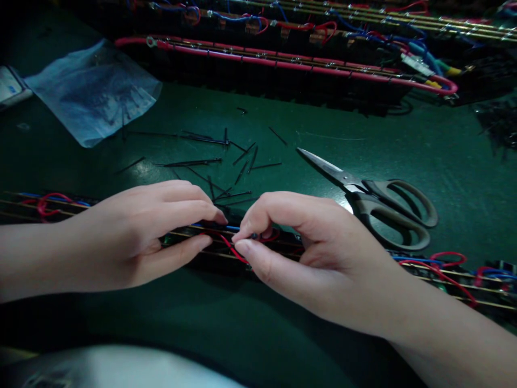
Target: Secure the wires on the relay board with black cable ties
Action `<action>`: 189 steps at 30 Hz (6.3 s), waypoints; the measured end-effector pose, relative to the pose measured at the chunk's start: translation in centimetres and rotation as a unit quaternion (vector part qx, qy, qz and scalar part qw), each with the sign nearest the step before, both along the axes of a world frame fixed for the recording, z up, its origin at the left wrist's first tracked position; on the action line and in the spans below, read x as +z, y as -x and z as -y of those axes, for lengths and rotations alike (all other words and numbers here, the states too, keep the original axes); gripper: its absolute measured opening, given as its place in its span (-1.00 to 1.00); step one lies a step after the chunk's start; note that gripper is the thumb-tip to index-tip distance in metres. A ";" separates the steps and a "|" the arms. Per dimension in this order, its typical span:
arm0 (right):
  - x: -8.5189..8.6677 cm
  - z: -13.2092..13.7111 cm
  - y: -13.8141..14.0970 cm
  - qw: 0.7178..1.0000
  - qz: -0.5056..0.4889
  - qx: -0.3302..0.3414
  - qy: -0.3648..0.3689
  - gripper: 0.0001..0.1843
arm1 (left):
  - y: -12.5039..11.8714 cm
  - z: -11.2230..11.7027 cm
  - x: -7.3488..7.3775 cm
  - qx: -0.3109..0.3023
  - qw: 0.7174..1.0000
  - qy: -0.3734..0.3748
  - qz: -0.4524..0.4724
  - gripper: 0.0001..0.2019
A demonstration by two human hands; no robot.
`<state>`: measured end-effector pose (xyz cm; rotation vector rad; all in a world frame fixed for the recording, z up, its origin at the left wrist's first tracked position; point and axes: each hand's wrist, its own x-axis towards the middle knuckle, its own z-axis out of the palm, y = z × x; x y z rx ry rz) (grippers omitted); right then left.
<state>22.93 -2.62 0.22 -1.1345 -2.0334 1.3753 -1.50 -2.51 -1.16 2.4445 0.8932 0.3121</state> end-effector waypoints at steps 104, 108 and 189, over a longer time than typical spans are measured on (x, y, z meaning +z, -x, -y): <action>-0.3 -0.4 0.1 0.999 -0.016 0.022 -0.045 -0.95 | 0.0 -0.1 0.1 -0.020 1.000 0.003 -0.006 -0.77; -0.3 -0.4 0.1 0.998 -0.016 0.025 -0.049 -0.95 | 0.0 -0.1 0.1 -0.022 1.000 0.003 -0.011 -0.77; -0.4 -0.4 0.0 0.999 0.022 0.033 -0.017 -0.91 | -0.2 -0.1 0.0 -0.037 0.999 -0.015 -0.007 -0.74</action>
